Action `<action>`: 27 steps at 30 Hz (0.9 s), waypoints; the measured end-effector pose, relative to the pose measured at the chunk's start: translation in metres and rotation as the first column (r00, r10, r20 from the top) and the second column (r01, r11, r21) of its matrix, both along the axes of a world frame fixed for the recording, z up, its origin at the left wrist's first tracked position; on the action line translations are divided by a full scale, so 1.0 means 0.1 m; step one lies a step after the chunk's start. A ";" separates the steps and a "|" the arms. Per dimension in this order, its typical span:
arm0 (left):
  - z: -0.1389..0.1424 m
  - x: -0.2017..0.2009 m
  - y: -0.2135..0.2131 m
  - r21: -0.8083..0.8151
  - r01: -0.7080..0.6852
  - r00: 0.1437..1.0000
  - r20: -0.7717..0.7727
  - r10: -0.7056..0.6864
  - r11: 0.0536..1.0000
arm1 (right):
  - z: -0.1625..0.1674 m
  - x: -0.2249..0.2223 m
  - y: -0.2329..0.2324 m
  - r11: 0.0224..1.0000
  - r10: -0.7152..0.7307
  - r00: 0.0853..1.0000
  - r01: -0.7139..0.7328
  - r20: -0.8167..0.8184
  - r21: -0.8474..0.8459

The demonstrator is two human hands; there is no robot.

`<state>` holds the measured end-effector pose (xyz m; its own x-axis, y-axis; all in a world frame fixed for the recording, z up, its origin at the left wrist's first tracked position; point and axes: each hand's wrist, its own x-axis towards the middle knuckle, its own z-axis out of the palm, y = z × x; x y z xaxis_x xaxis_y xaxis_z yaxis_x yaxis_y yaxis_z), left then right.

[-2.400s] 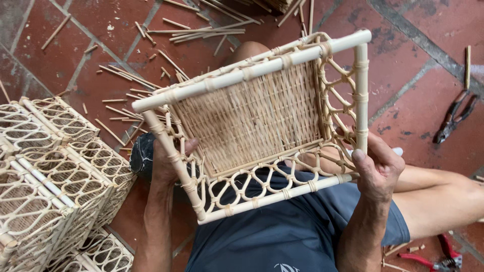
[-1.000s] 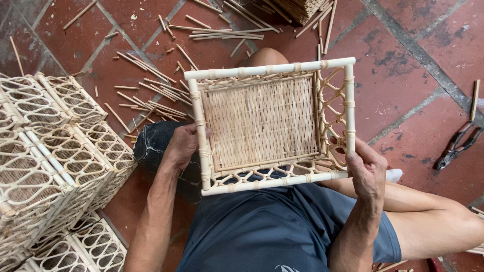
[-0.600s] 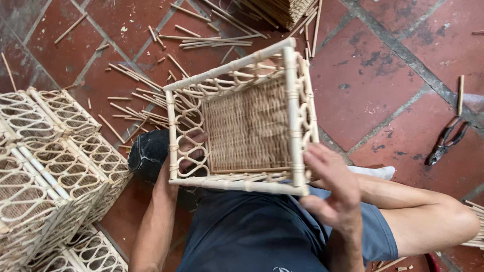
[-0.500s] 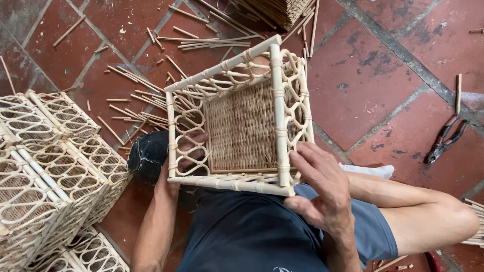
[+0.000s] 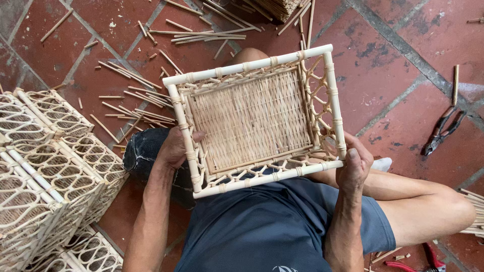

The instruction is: The person assembles a small bamboo tray by attaching thin bamboo strips to a rectangular frame with a cardboard backing. They use a pneumatic nail gun to secure the strips, trim excess with pliers, and flip the tray to inspect the woven base. The finished tray is placed on a stack of similar trays.

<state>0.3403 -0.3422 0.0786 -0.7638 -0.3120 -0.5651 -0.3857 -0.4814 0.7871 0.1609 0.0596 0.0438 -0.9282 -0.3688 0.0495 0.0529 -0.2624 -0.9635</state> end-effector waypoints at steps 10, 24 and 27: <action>0.00 0.03 0.06 -0.018 0.002 1.000 0.003 -0.002 1.000 | -0.08 -0.07 0.05 0.995 0.071 0.992 -0.064 0.105 -0.070; -0.10 0.12 0.05 -0.128 0.025 0.996 0.091 -0.013 0.991 | -0.36 -0.09 0.18 0.999 -0.010 0.980 0.018 0.199 -0.041; -0.07 0.10 0.06 -0.122 0.009 0.994 0.110 0.005 0.992 | -0.40 -0.10 0.21 0.999 -0.032 0.979 0.036 0.202 -0.016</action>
<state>0.3506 -0.3360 0.0716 -0.6999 -0.3825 -0.6033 -0.4737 -0.3836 0.7928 0.1508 0.0801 0.0039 -0.9318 -0.3377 -0.1334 0.2366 -0.2859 -0.9286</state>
